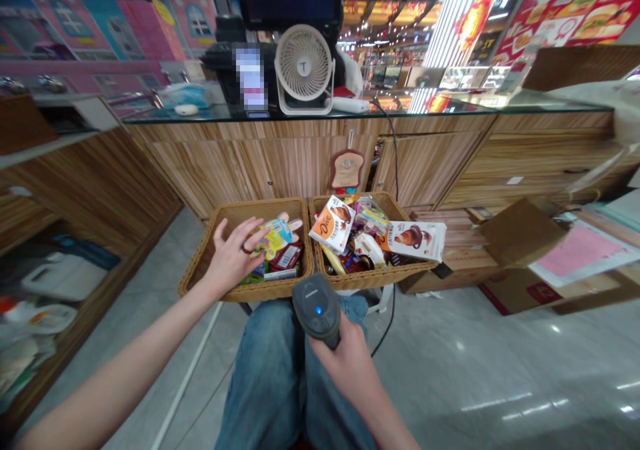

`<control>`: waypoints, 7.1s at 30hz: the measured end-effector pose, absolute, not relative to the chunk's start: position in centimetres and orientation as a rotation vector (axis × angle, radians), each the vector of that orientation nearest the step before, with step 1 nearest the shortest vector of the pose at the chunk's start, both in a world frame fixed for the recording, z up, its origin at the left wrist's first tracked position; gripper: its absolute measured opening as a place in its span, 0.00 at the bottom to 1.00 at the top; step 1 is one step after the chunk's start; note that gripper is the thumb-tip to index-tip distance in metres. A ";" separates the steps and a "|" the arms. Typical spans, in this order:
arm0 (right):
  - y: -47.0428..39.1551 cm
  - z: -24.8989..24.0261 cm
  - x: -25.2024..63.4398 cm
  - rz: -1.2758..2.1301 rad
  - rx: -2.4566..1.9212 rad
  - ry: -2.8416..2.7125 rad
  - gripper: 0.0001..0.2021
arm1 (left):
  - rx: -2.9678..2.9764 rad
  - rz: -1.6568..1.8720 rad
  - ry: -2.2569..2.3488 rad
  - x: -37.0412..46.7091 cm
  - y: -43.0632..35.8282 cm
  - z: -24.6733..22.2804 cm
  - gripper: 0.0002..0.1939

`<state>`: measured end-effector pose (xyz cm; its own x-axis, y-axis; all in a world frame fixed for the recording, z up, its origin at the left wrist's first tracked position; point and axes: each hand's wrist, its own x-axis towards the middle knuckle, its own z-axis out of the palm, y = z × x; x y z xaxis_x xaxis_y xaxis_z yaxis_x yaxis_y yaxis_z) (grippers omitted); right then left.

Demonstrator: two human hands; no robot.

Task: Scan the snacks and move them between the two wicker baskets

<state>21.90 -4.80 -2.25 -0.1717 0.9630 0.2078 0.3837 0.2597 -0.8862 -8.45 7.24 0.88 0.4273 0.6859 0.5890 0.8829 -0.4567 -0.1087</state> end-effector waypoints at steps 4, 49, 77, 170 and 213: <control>-4.8 -1.9 21.6 0.917 -1.225 -1.733 0.09 | -2.319 -0.728 -1.284 -8.2 7.0 0.3 0.32; -5.4 -1.9 23.8 0.822 -1.237 -1.617 0.08 | -2.280 -1.024 -1.512 6.9 12.1 4.6 0.37; -5.1 -2.4 23.7 0.799 -1.246 -1.647 0.08 | -2.734 -0.828 -1.399 8.3 13.4 3.0 0.18; -4.6 -2.8 22.3 0.866 -1.234 -1.713 0.11 | -3.023 -0.620 -1.981 -12.2 11.7 -2.4 0.25; -3.6 -0.5 19.8 1.010 -1.181 -1.635 0.16 | -2.380 -0.787 -1.243 -9.9 9.3 0.1 0.23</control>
<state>19.75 -3.64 -0.45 -0.1850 0.9664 0.1787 0.2723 0.2251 -0.9355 -9.90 9.29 0.06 0.4629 0.6390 0.6143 0.8286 -0.5582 -0.0436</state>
